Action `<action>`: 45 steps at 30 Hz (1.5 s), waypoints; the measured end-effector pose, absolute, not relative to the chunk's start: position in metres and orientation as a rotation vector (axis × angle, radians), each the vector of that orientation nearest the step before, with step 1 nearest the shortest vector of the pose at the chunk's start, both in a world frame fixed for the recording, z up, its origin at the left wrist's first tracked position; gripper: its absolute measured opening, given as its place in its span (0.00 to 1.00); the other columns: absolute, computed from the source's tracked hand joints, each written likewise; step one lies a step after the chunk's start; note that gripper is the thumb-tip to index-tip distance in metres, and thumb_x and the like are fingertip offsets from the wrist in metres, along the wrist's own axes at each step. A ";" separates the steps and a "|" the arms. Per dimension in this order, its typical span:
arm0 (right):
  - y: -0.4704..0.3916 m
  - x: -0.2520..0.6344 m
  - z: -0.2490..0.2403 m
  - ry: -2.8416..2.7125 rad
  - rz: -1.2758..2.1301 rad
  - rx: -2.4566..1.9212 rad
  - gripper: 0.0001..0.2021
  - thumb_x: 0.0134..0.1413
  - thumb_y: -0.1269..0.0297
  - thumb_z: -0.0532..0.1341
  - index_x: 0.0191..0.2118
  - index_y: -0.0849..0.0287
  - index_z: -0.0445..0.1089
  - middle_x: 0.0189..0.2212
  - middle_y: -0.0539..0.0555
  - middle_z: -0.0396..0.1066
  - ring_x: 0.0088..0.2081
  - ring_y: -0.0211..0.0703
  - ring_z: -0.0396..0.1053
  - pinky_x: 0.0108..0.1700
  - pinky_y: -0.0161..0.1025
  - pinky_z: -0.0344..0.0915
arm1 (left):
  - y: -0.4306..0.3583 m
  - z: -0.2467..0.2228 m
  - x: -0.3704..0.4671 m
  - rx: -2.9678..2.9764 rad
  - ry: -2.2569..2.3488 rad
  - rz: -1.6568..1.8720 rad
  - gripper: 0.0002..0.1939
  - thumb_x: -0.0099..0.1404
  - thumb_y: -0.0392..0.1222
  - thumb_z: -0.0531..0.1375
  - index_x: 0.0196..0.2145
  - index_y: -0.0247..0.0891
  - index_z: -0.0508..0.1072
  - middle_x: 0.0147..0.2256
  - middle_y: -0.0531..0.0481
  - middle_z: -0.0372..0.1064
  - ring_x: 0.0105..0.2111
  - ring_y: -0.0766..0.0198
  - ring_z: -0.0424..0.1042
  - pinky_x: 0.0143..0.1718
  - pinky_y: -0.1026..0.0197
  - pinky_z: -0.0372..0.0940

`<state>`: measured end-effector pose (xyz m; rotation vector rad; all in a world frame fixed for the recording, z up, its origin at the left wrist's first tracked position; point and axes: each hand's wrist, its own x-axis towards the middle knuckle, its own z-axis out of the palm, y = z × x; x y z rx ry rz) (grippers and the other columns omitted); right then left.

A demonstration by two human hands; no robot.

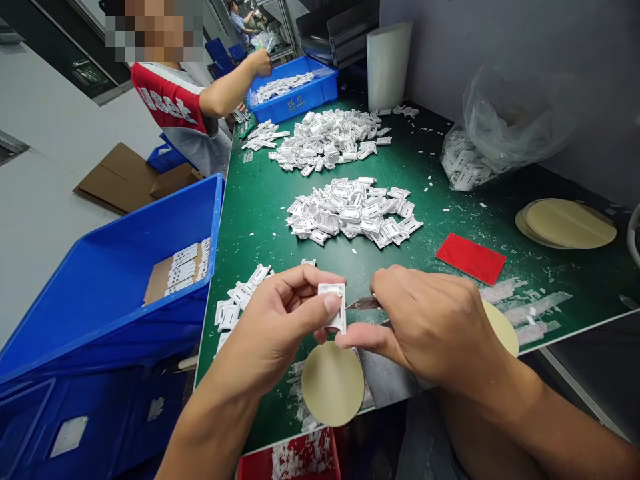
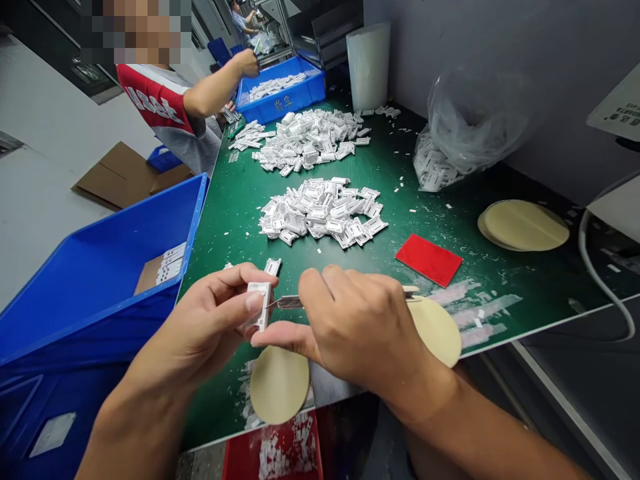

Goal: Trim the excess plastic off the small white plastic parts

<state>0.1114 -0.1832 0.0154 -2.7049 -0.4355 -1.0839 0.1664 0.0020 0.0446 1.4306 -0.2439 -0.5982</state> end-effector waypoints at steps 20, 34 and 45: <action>-0.181 0.111 0.014 -0.443 -1.101 -2.685 0.27 0.64 0.40 0.45 0.22 0.55 0.58 0.17 0.46 0.53 0.18 0.38 0.52 0.24 0.39 0.42 | 0.000 0.045 0.166 1.399 -0.212 -0.606 0.06 0.58 0.41 0.68 0.35 0.41 0.78 0.23 0.59 0.65 0.20 0.78 0.64 0.23 0.75 0.61; -0.181 0.110 0.016 -0.485 -1.085 -2.651 0.28 0.63 0.41 0.48 0.21 0.57 0.59 0.16 0.46 0.54 0.18 0.37 0.50 0.24 0.39 0.42 | -0.002 0.047 0.164 1.388 -0.198 -0.603 0.06 0.58 0.40 0.68 0.34 0.40 0.78 0.23 0.58 0.66 0.20 0.78 0.64 0.22 0.75 0.60; -0.177 0.106 0.017 -0.605 -0.916 -2.484 0.29 0.61 0.37 0.48 0.21 0.58 0.59 0.16 0.45 0.54 0.18 0.34 0.50 0.24 0.39 0.43 | -0.003 0.049 0.164 1.402 -0.168 -0.482 0.05 0.59 0.40 0.67 0.35 0.40 0.77 0.26 0.57 0.67 0.23 0.76 0.64 0.24 0.74 0.62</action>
